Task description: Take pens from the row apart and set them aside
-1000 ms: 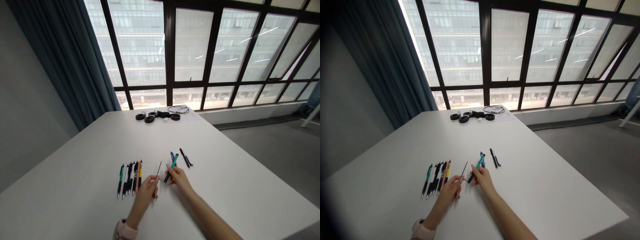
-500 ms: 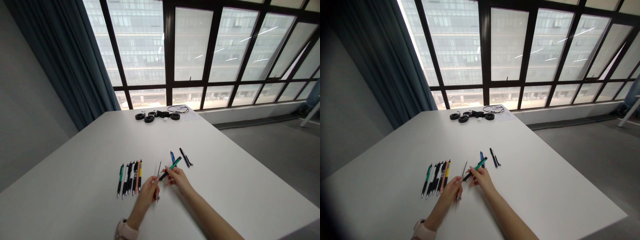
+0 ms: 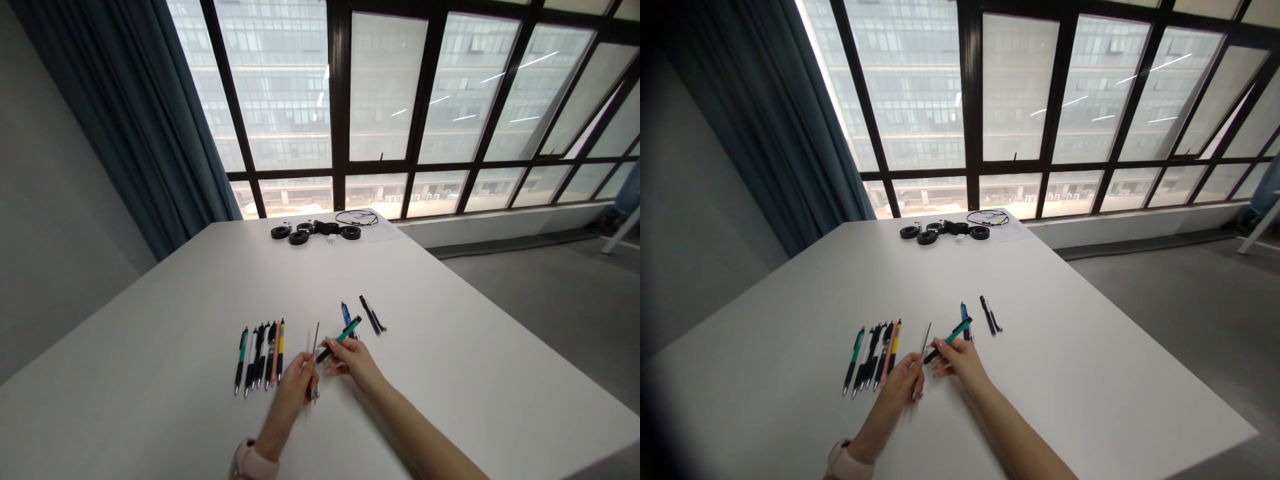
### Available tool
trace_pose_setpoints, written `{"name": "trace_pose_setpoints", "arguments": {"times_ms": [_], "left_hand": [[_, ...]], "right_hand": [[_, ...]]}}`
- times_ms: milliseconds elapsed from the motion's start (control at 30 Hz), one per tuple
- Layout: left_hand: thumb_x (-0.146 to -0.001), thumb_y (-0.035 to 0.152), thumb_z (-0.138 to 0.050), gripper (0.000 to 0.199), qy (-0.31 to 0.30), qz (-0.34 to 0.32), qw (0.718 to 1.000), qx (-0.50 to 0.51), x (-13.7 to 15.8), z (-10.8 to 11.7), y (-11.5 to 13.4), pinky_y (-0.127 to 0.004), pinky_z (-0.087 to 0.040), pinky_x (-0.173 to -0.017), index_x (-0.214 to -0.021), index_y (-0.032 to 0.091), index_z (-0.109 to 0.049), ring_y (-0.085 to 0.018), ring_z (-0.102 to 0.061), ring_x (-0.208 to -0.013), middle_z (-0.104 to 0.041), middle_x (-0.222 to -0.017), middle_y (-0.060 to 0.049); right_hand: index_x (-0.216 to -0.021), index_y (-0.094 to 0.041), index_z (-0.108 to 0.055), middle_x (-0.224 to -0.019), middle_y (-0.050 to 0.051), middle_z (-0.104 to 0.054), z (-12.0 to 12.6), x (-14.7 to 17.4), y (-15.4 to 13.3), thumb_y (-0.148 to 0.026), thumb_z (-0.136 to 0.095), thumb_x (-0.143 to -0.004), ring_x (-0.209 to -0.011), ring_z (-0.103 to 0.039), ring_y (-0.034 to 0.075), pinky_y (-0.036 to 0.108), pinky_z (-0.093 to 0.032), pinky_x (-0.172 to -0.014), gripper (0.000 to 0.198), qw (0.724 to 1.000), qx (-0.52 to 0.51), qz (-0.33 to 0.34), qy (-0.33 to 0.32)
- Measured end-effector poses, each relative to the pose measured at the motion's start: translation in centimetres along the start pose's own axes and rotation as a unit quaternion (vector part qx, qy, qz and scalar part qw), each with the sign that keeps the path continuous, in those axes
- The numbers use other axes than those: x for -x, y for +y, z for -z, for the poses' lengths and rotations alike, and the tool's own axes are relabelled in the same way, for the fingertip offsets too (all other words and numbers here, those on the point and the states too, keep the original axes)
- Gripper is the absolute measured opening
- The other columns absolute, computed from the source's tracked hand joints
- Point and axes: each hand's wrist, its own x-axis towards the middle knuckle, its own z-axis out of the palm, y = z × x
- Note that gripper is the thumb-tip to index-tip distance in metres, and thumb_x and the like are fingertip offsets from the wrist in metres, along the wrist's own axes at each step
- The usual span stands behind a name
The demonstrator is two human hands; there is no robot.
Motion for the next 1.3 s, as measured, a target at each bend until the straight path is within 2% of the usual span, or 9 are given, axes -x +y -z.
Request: {"name": "trace_pose_setpoints", "arguments": {"times_ms": [200, 367, 533, 733, 800, 900, 1033, 1167, 1300], "left_hand": [[-0.067, 0.072, -0.053, 0.052, 0.004, 0.000, 1.000, 0.000, 0.1, -0.2, 0.2, -0.017, -0.023, -0.031, -0.071, 0.021, -0.044, -0.006, -0.033, -0.028, -0.038, -0.037, 0.012], [-0.065, 0.073, -0.054, 0.053, 0.007, -0.003, 1.000, 0.000, 0.2, -0.4, 0.6, -0.017, -0.025, -0.031, -0.069, 0.021, -0.044, -0.005, -0.032, -0.028, -0.039, -0.037, 0.012], [-0.062, 0.073, -0.056, 0.054, 0.011, -0.014, 1.000, -0.010, 0.5, -0.4, 1.3, -0.017, -0.025, -0.031, -0.068, 0.020, -0.047, -0.005, -0.033, -0.028, -0.042, -0.037, 0.010], [-0.061, 0.073, -0.058, 0.055, 0.043, -0.032, 0.999, 0.000, 0.5, -0.2, 1.5, -0.017, -0.025, -0.031, -0.070, 0.018, -0.052, -0.007, -0.037, -0.030, -0.044, -0.038, 0.009], [-0.063, 0.071, -0.058, 0.055, 0.061, -0.048, 0.997, 0.012, 0.3, 0.1, 1.4, -0.017, -0.026, -0.031, -0.073, 0.018, -0.055, -0.007, -0.038, -0.030, -0.043, -0.038, 0.009], [-0.065, 0.069, -0.058, 0.054, 0.073, -0.056, 0.995, 0.026, 0.1, 0.5, 1.3, -0.017, -0.026, -0.031, -0.075, 0.017, -0.057, -0.006, -0.037, -0.030, -0.042, -0.038, 0.009], [-0.066, 0.070, -0.058, 0.054, 0.083, -0.052, 0.995, 0.036, -0.1, 0.8, 1.4, -0.017, -0.023, -0.029, -0.076, 0.017, -0.057, -0.006, -0.034, -0.028, -0.041, -0.038, 0.010], [-0.065, 0.071, -0.058, 0.056, 0.087, -0.041, 0.994, 0.043, -0.3, 0.8, 1.4, -0.016, -0.022, -0.029, -0.077, 0.016, -0.058, -0.005, -0.033, -0.027, -0.041, -0.036, 0.010], [-0.064, 0.071, -0.059, 0.057, 0.091, -0.039, 0.994, 0.043, -0.4, 1.0, 1.3, -0.016, -0.023, -0.028, -0.079, 0.016, -0.059, -0.005, -0.034, -0.028, -0.042, -0.037, 0.010]], "right_hand": [[-0.081, -0.012, -0.071, -0.067, 0.004, -0.066, -0.1, -0.3, 0.6, -0.061, -0.076, -0.051, -0.054, -0.057, 0.011, 0.025, -0.050, -0.055, 0.057, 1.000, 0.016, -0.006, -0.008], [-0.074, -0.012, -0.066, -0.059, 0.000, -0.060, -0.4, -0.5, 0.7, -0.070, -0.072, -0.045, -0.050, -0.054, 0.011, 0.025, -0.047, -0.050, 0.065, 0.998, 0.055, 0.011, 0.022], [-0.060, -0.017, -0.051, -0.053, -0.002, -0.053, -0.4, -0.8, 1.5, -0.078, -0.059, -0.054, -0.043, -0.050, 0.010, 0.024, -0.043, -0.043, 0.063, 0.990, 0.122, 0.032, 0.057], [-0.066, -0.021, -0.042, -0.051, -0.005, -0.045, 0.6, -1.2, 1.9, -0.071, -0.042, -0.077, -0.042, -0.047, 0.011, 0.023, -0.037, -0.042, 0.051, 0.972, 0.216, 0.063, 0.064], [-0.062, -0.021, -0.041, -0.052, -0.004, -0.045, 1.0, -1.2, 1.4, -0.061, -0.040, -0.084, -0.047, -0.048, 0.011, 0.023, -0.035, -0.046, 0.046, 0.939, 0.327, 0.087, 0.068], [-0.059, -0.019, -0.047, -0.058, 0.000, -0.054, 1.1, -1.0, 0.3, -0.051, -0.042, -0.088, -0.058, -0.052, 0.014, 0.023, -0.033, -0.053, 0.043, 0.857, 0.501, 0.095, 0.074], [-0.073, -0.018, -0.061, -0.073, 0.006, -0.067, 0.0, -1.0, -1.2, -0.047, -0.040, -0.091, -0.069, -0.061, 0.018, 0.025, -0.035, -0.057, 0.040, 0.780, 0.620, 0.068, 0.056], [-0.085, -0.016, -0.067, -0.088, 0.011, -0.071, -1.3, -1.9, -2.1, -0.046, -0.039, -0.092, -0.081, -0.066, 0.024, 0.028, -0.042, -0.064, 0.042, 0.721, 0.690, 0.047, 0.046], [-0.094, -0.013, -0.069, -0.096, 0.015, -0.071, -2.1, -3.2, -2.4, -0.044, -0.040, -0.092, -0.088, -0.067, 0.027, 0.031, -0.046, -0.069, 0.042, 0.685, 0.725, 0.056, 0.053]]}}
